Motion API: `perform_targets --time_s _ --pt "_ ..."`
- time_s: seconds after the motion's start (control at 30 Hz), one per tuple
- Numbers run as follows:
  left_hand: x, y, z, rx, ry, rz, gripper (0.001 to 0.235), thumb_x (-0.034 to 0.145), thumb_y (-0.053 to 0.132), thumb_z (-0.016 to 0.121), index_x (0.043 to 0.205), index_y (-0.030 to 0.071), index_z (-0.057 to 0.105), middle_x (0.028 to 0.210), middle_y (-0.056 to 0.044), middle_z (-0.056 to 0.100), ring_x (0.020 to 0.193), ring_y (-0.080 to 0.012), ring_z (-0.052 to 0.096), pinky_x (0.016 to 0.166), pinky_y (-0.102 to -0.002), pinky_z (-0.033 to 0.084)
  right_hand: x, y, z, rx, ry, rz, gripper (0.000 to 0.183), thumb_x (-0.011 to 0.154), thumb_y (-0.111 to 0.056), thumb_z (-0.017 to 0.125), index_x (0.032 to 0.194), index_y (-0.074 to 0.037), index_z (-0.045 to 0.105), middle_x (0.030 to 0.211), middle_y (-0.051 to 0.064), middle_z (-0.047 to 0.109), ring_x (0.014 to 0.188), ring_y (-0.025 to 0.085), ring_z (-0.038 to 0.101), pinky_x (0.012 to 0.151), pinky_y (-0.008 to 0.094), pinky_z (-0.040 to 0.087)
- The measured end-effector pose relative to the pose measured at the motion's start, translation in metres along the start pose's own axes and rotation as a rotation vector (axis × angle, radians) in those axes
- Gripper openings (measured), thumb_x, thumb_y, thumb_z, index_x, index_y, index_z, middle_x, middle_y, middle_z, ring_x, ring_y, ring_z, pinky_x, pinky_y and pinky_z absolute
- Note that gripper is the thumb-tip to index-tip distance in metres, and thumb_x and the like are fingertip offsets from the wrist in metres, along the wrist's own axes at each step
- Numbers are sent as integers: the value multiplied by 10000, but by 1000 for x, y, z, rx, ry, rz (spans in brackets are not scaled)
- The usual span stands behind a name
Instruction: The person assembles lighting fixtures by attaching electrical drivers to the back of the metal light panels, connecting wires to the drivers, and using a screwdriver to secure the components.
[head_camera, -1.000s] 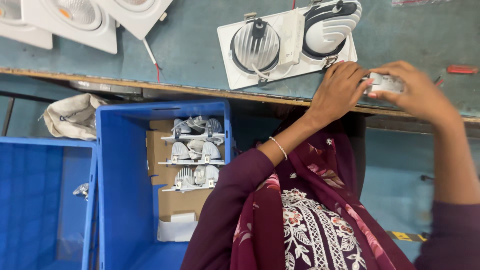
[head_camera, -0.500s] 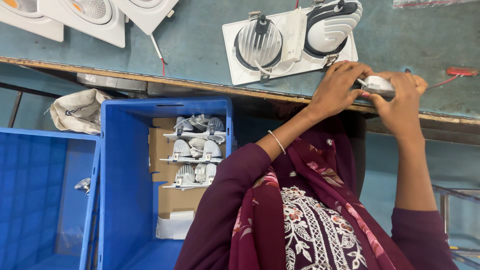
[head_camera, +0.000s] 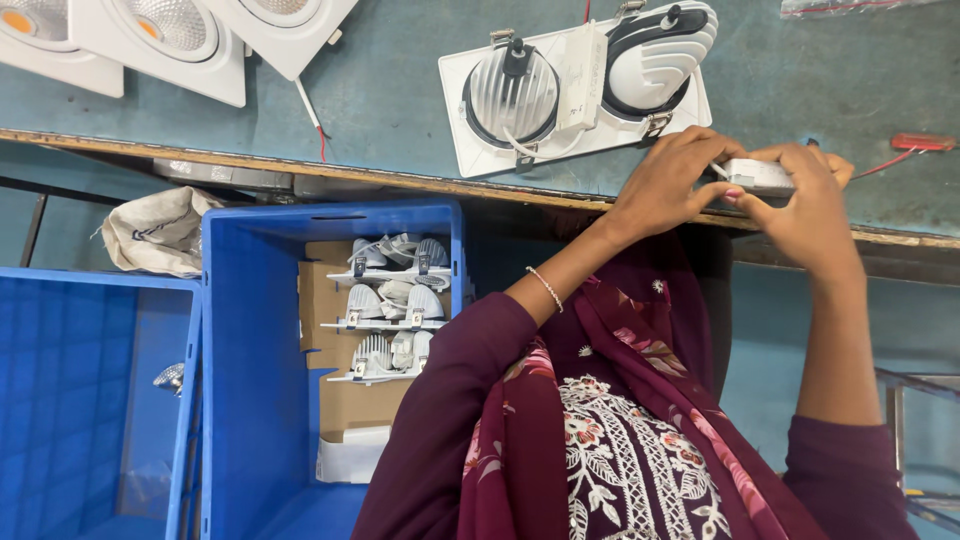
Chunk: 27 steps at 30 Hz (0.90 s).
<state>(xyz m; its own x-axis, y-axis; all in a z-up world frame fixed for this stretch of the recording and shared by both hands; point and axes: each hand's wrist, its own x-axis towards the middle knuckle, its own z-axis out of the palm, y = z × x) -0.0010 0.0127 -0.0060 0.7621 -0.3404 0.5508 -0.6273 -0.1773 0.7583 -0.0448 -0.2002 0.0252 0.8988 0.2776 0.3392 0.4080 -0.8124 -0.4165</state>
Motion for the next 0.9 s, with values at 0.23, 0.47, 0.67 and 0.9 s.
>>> perform_targets --time_s 0.23,0.47,0.67,0.9 --pt "-3 -1 10 90 14 -58 271 844 179 748 1088 118 647 1025 2 683 1113 -199 634 1060 -389 425 0 -6 6 -20 24 90 326 933 -349 890 1076 -104 729 970 27 668 932 212 550 1043 366 318" --pt "-3 1 8 114 27 -47 278 872 200 729 1113 102 632 1013 -15 679 1104 -229 628 1039 -413 431 -2 -2 11 -85 30 21 339 951 -316 829 1086 -68 642 1038 44 647 994 244 533 1073 407 278" --pt "-2 -2 7 36 48 10 316 855 233 737 1117 88 636 1080 -66 666 1104 -298 609 975 -428 462 -10 8 14 -159 23 -52 309 950 -210 800 1145 -66 609 1112 58 614 1068 267 536 1105 411 274" --pt "-4 -3 17 149 37 -43 268 887 239 732 1101 114 629 1002 -24 665 1058 -253 649 1019 -415 470 -5 -4 16 -135 48 35 293 929 -233 828 1106 -84 649 1067 56 653 1050 253 550 1080 418 277"
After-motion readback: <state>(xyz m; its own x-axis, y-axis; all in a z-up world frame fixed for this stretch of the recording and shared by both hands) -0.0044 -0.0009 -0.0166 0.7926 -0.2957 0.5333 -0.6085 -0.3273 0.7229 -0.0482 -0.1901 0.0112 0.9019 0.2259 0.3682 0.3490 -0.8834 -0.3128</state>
